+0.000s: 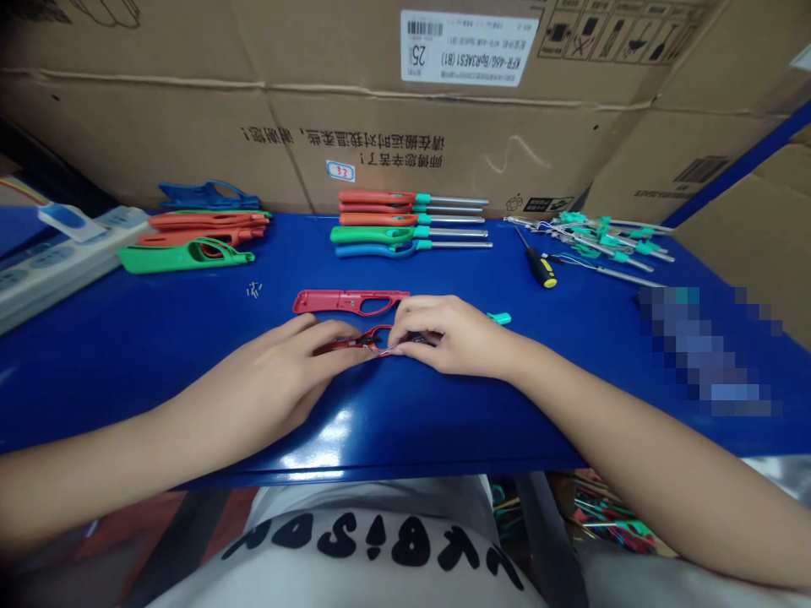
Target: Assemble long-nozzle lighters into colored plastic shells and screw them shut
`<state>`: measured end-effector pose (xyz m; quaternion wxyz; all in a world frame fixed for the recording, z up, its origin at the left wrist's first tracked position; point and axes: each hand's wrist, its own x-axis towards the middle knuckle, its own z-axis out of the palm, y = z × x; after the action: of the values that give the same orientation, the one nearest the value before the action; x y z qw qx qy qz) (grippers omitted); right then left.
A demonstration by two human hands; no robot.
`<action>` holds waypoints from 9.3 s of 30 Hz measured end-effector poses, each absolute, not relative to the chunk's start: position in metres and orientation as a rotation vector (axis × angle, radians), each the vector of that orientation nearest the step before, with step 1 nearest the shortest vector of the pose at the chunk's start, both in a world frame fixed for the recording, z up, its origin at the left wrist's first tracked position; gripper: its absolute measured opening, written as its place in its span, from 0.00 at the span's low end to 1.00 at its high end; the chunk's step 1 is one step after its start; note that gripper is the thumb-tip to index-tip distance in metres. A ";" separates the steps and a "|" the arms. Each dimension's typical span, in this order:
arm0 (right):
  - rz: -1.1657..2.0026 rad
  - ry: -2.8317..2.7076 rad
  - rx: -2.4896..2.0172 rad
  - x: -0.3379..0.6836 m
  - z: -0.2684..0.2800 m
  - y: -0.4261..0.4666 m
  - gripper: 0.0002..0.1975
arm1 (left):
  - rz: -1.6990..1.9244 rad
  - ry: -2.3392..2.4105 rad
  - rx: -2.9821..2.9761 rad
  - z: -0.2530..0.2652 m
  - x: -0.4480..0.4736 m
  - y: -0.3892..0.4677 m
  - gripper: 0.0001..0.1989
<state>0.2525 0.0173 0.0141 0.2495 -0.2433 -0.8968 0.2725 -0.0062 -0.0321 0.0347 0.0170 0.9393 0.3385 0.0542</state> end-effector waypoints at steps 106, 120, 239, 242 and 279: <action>-0.082 -1.515 -2.690 0.409 0.041 0.091 0.12 | 0.511 0.817 2.883 0.018 -0.015 0.000 0.19; -0.141 -1.393 -2.660 0.422 0.029 0.097 0.15 | 0.573 0.799 2.906 0.021 -0.015 0.000 0.17; 0.054 -2.841 -0.696 0.252 0.020 0.008 0.12 | 0.580 0.994 2.509 0.022 -0.002 -0.009 0.15; 0.170 -2.825 -0.749 0.252 0.021 0.008 0.11 | 0.580 1.000 2.511 0.021 -0.002 -0.010 0.16; 0.530 -2.594 -0.838 0.240 0.022 0.009 0.07 | 0.577 0.967 2.470 0.025 0.004 -0.011 0.07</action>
<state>0.2403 0.0086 0.0221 0.1811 -0.2968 -0.9186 0.1876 0.0041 -0.0110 0.0246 0.2120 0.8892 0.3481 0.2079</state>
